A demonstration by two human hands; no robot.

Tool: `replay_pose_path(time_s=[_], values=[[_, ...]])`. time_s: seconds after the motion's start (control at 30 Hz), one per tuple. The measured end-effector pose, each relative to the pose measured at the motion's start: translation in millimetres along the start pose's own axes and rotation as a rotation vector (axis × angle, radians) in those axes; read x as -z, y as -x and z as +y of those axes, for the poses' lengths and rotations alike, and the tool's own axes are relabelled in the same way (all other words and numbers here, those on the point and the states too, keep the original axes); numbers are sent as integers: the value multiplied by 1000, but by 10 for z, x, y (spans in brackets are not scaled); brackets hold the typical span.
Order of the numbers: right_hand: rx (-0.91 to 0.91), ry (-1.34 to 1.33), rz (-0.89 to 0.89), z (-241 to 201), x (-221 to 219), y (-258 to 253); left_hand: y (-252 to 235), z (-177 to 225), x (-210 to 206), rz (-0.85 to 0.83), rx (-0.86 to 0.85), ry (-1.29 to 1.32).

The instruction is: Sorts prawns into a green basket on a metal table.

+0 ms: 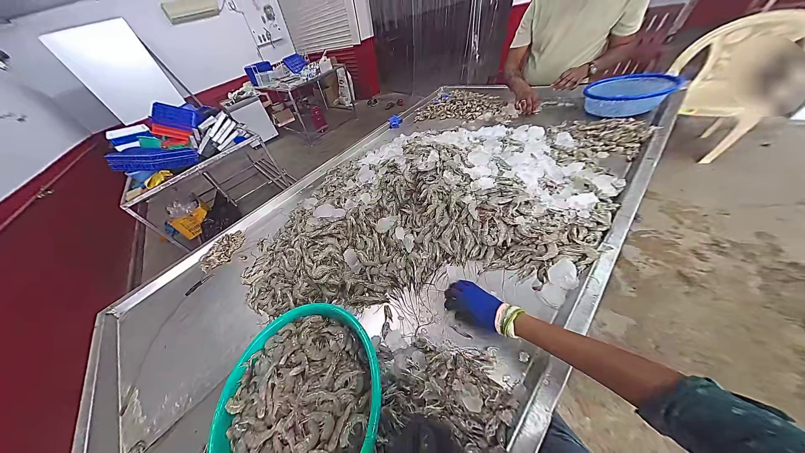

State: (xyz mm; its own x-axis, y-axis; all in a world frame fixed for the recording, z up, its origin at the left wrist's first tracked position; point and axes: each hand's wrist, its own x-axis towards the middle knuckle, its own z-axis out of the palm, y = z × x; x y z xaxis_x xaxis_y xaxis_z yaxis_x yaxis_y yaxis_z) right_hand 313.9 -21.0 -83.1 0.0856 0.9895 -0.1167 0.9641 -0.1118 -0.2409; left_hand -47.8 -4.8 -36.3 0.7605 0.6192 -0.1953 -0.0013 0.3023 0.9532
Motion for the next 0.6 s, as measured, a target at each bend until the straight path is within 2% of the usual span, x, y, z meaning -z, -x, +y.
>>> replay_pose_path(time_s=[0.07,0.1,0.17,0.23,0.3,0.4,0.53,0.6], values=[[-246,-30,-106,-281,48,164,-173,-91,-2,39,-8,-263],[-306,-62,-151,-480,72,239,-309,-99,-28,24,-23,-407],[-323,-145,-229,-945,174,361,-578,-94,-136,-15,-34,-599],[-304,-194,-230,-1357,307,423,-787,3,-307,-55,19,-708],[-315,-142,-217,-1611,418,428,-929,48,-441,-26,88,-779],[-345,-29,-185,-1642,456,346,-1014,89,-501,10,193,-888],[-261,50,-86,-1418,489,337,-998,269,-512,-91,283,-902],[-402,15,-29,-1153,541,332,-971,384,-501,-74,281,-840]])
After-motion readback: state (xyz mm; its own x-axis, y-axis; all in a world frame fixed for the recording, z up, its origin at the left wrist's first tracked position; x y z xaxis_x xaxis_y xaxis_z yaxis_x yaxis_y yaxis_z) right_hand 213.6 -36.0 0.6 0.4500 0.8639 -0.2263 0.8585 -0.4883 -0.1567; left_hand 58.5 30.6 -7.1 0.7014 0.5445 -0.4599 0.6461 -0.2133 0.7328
